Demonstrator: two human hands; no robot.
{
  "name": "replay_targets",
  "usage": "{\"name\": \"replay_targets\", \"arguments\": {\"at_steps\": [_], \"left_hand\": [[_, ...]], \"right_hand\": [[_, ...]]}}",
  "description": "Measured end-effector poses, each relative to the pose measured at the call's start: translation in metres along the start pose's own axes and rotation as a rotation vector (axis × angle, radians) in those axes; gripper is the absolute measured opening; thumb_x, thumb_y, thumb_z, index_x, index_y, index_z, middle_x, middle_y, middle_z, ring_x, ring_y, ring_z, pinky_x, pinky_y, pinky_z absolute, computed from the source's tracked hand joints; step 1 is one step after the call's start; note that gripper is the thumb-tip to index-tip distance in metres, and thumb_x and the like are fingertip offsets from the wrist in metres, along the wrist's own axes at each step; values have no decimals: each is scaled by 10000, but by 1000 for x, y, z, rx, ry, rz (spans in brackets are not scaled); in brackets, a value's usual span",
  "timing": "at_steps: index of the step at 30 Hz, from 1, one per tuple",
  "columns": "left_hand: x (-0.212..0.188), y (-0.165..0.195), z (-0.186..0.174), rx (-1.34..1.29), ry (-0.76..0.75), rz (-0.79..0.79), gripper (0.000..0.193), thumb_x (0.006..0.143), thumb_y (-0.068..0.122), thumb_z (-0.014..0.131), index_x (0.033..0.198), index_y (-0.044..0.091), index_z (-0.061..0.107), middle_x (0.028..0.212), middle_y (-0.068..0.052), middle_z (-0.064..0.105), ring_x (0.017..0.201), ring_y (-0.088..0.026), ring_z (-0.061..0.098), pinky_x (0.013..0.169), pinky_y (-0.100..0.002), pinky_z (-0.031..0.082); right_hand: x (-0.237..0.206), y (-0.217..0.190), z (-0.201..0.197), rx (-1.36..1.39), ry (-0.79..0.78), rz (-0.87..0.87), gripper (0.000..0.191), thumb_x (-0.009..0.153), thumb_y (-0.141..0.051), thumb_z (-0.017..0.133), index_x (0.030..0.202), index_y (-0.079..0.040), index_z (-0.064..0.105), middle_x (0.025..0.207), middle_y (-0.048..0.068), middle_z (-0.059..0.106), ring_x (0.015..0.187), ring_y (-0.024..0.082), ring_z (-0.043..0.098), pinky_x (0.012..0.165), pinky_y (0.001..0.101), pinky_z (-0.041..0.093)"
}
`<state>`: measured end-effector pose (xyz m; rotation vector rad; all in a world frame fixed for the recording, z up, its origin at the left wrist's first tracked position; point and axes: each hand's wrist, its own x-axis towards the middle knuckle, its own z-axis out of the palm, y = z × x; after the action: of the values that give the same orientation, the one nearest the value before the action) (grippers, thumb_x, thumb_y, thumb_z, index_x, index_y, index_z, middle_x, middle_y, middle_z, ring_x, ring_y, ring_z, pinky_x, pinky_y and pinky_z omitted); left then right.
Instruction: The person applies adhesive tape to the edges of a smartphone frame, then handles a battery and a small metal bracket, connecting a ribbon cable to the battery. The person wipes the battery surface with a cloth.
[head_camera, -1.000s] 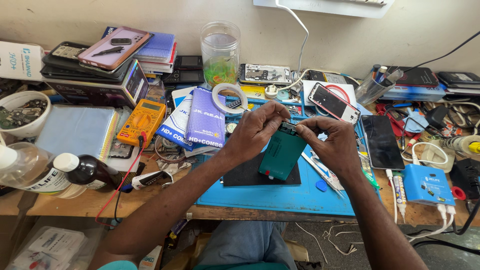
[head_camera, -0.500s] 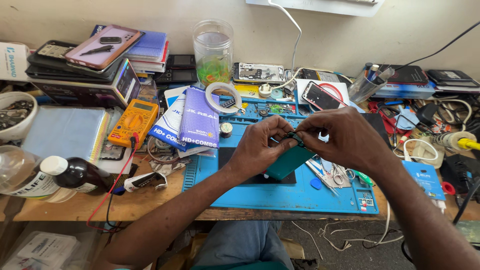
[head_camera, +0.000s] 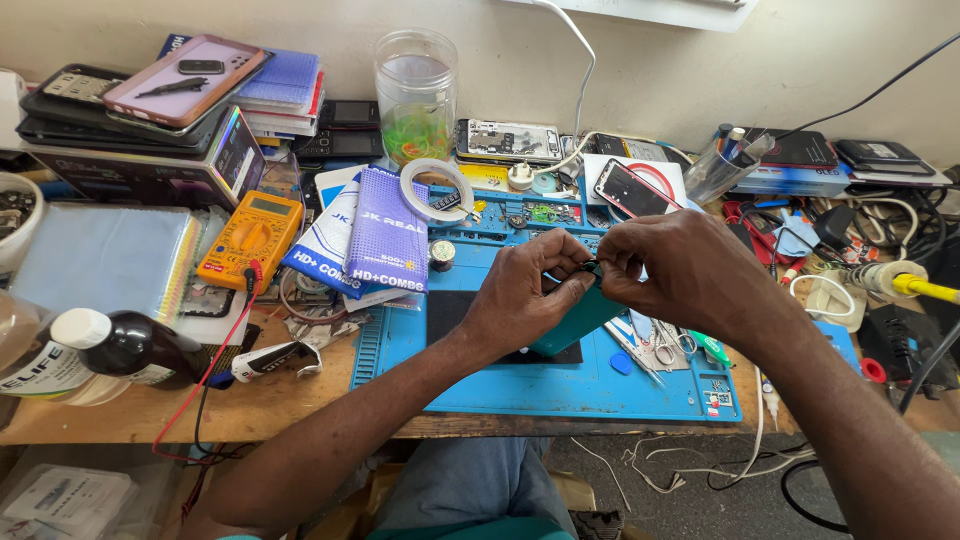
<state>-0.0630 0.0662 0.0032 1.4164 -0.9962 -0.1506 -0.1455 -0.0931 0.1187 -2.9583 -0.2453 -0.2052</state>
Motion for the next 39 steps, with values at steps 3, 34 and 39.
{"name": "replay_targets", "arguments": {"at_steps": [3,34,39], "left_hand": [[1,0,1,-24,6,-3,146,938,78,724,1050,8,662,920,-100,776,877,-136,772,787,-285,645],[8,-8,-1,-84,25,-73,198,973,36,658,1169,33,687,941,-57,781,827,-69,720,679,-242,603],[14,-5,1,-32,81,38,242,962,27,660,1200,-10,684,1020,-92,792,953,-110,770,779,-263,629]], "right_hand": [[-3,2,1,-49,13,-18,150,785,-185,740,850,-50,751,733,118,752,676,270,741,642,413,567],[-43,21,59,-176,583,-217,211,877,-139,803,1067,-70,742,1079,83,730,937,249,703,817,396,563],[-28,24,70,-254,636,-236,196,915,-121,782,1084,-35,731,1057,92,722,935,265,698,834,406,561]]}}
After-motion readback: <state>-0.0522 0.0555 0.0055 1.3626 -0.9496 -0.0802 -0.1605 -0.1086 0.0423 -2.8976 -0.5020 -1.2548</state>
